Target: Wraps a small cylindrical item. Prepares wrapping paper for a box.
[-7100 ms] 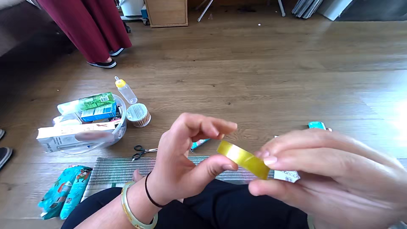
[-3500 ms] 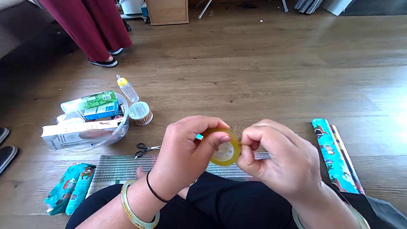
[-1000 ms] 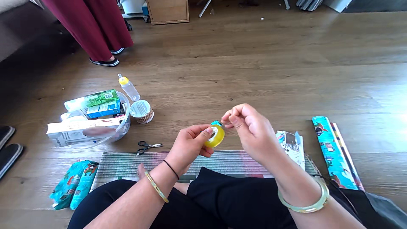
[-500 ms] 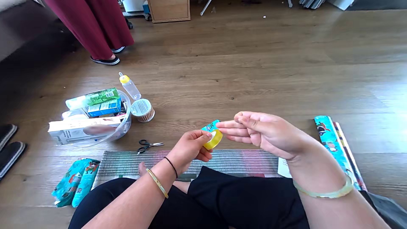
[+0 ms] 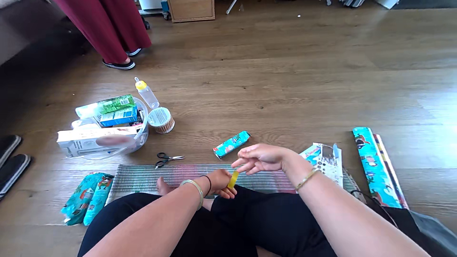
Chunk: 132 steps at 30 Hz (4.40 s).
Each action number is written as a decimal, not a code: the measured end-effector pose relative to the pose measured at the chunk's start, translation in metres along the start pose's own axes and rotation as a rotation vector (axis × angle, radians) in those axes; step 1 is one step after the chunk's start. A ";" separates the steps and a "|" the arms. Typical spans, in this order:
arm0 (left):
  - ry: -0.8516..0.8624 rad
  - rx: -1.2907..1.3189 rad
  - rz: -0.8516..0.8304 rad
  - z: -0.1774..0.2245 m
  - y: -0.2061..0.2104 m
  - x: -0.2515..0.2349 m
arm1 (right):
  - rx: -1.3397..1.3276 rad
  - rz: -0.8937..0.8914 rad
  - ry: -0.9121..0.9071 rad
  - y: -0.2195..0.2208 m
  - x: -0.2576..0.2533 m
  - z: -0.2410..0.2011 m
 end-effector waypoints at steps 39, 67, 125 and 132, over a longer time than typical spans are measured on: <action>-0.276 -1.219 0.584 -0.062 -0.235 -0.001 | 0.206 -0.350 0.014 0.011 -0.041 0.009; 0.551 -0.375 0.131 0.000 -0.078 -0.002 | 0.767 -0.384 0.063 0.010 -0.033 -0.022; -0.049 -1.393 0.290 -0.010 -0.032 0.027 | 0.444 -0.368 0.116 -0.001 -0.045 0.014; -0.038 -1.385 0.311 -0.007 -0.032 0.026 | 0.466 -0.382 0.106 0.002 -0.047 0.013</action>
Point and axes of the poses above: each hand's wrist, its own x-axis away from the middle knuckle, its own y-axis out of the palm, z = x × y, the point moved 2 cm from there along -x, towards the middle knuckle, and after that the axes turned 10 degrees about -y, right-handed, at the moved point
